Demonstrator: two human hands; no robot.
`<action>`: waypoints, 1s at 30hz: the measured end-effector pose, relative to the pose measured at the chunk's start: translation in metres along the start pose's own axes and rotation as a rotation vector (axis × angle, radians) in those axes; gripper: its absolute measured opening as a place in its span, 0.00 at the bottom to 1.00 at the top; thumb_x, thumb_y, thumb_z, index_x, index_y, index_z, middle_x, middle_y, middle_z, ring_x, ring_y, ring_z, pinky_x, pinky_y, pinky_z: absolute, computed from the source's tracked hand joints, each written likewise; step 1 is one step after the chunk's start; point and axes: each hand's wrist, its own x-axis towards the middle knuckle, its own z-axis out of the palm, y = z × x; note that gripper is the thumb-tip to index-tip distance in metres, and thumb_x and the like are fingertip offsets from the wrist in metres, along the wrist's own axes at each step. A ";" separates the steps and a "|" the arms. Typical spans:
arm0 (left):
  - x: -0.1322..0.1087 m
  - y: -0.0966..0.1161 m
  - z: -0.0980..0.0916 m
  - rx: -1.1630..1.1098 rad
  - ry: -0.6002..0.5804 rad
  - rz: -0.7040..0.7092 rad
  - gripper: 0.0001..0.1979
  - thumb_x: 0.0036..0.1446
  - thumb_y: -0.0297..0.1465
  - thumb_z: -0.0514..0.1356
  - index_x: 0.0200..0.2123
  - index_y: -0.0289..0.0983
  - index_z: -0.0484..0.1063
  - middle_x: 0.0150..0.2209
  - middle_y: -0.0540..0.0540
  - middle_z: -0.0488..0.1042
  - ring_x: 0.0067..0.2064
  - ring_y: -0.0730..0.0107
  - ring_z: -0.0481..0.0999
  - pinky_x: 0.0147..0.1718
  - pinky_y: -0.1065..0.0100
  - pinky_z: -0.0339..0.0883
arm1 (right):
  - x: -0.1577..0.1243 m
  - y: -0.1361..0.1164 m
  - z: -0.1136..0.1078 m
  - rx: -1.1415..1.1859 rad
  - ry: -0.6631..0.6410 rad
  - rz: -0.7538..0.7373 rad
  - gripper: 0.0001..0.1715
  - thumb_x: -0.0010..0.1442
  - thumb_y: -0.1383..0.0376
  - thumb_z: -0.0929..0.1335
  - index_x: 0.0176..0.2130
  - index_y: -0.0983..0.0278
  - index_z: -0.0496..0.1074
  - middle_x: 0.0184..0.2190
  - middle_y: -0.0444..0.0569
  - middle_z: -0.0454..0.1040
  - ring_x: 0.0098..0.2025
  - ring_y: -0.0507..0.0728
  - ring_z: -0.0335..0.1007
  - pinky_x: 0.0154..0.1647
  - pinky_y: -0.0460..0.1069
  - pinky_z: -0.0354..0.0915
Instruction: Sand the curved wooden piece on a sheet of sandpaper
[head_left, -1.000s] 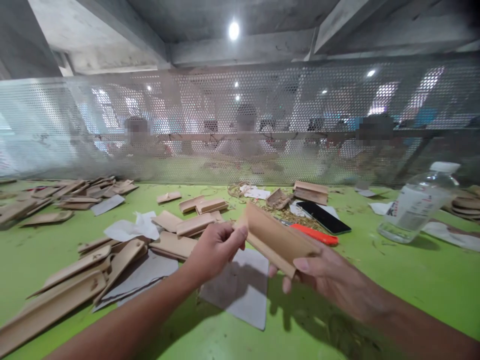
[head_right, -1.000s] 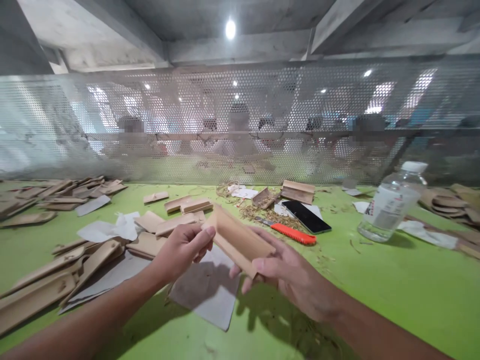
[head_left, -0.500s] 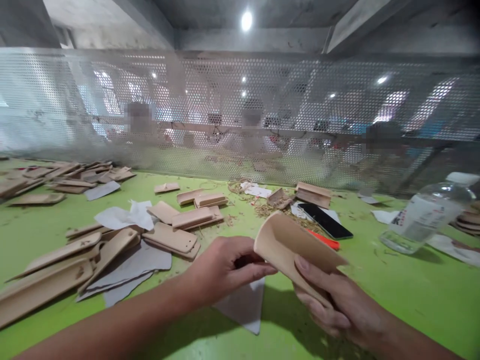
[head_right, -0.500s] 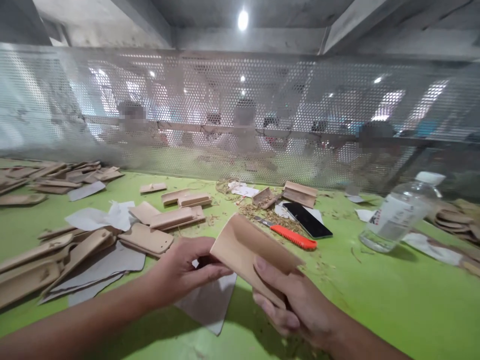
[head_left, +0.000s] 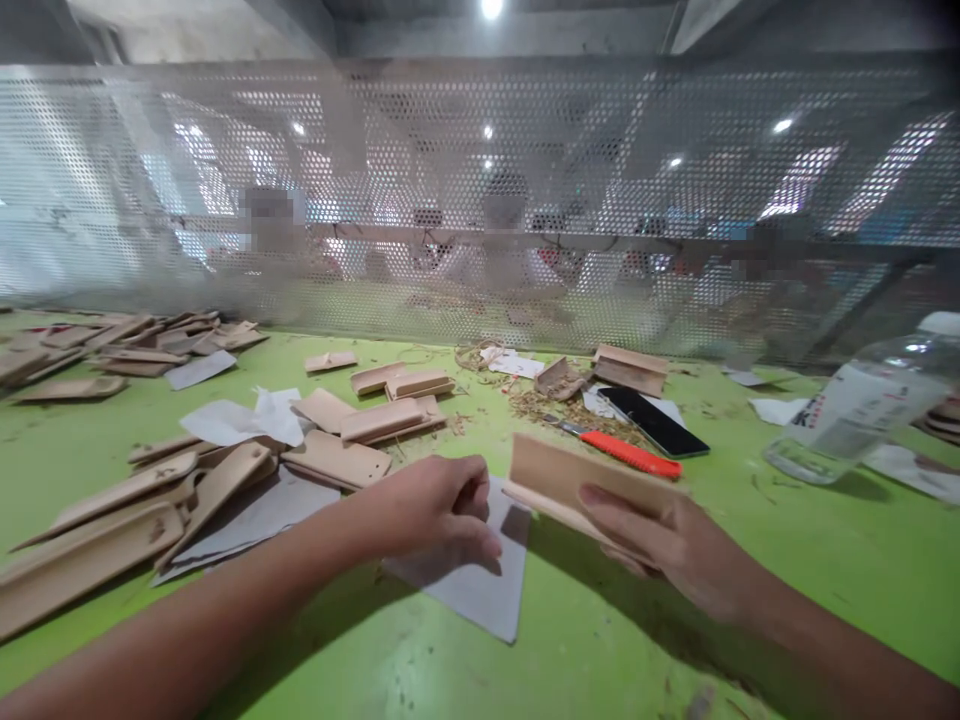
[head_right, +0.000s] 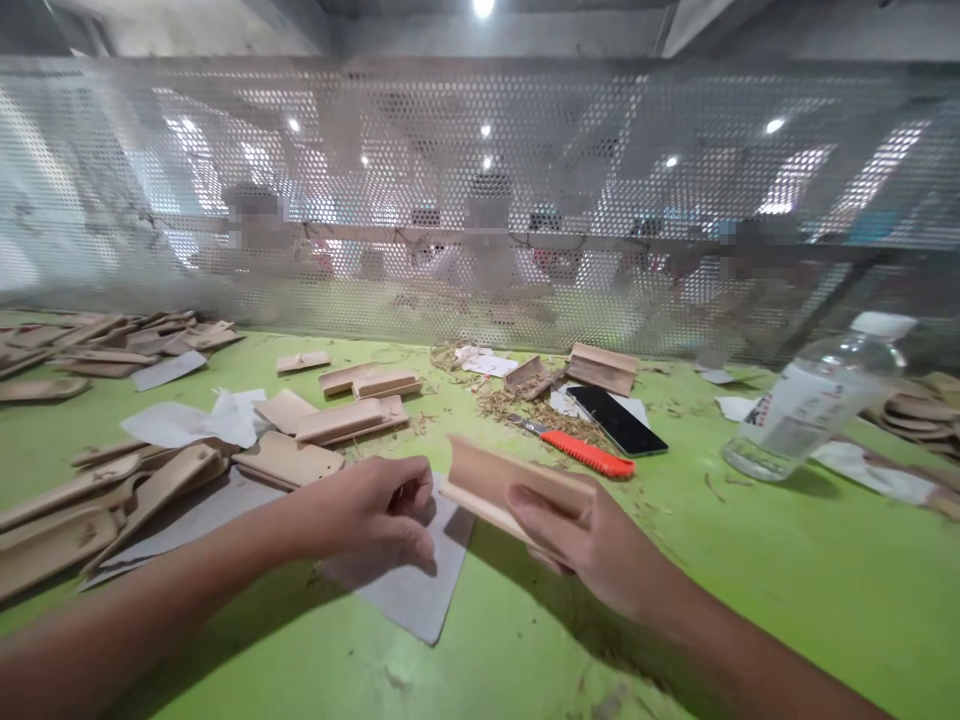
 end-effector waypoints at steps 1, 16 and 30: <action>-0.001 -0.001 0.000 0.012 -0.033 -0.021 0.24 0.48 0.45 0.76 0.32 0.41 0.66 0.26 0.57 0.68 0.26 0.69 0.64 0.23 0.70 0.52 | 0.002 -0.001 -0.001 -0.062 -0.023 -0.043 0.20 0.60 0.46 0.74 0.32 0.60 0.78 0.20 0.43 0.70 0.22 0.54 0.63 0.23 0.47 0.59; 0.001 0.004 -0.001 0.236 -0.220 -0.071 0.24 0.52 0.48 0.74 0.43 0.41 0.72 0.42 0.47 0.74 0.41 0.56 0.75 0.34 0.66 0.61 | 0.000 -0.006 -0.007 -0.447 -0.267 -0.282 0.28 0.68 0.56 0.68 0.65 0.56 0.73 0.61 0.52 0.78 0.56 0.68 0.78 0.54 0.58 0.74; 0.001 0.002 0.000 0.238 -0.219 -0.065 0.28 0.51 0.50 0.74 0.47 0.40 0.72 0.43 0.47 0.74 0.42 0.57 0.74 0.36 0.66 0.62 | 0.002 -0.006 -0.004 -0.441 -0.273 -0.297 0.29 0.66 0.64 0.69 0.65 0.53 0.73 0.55 0.48 0.82 0.50 0.67 0.82 0.49 0.56 0.77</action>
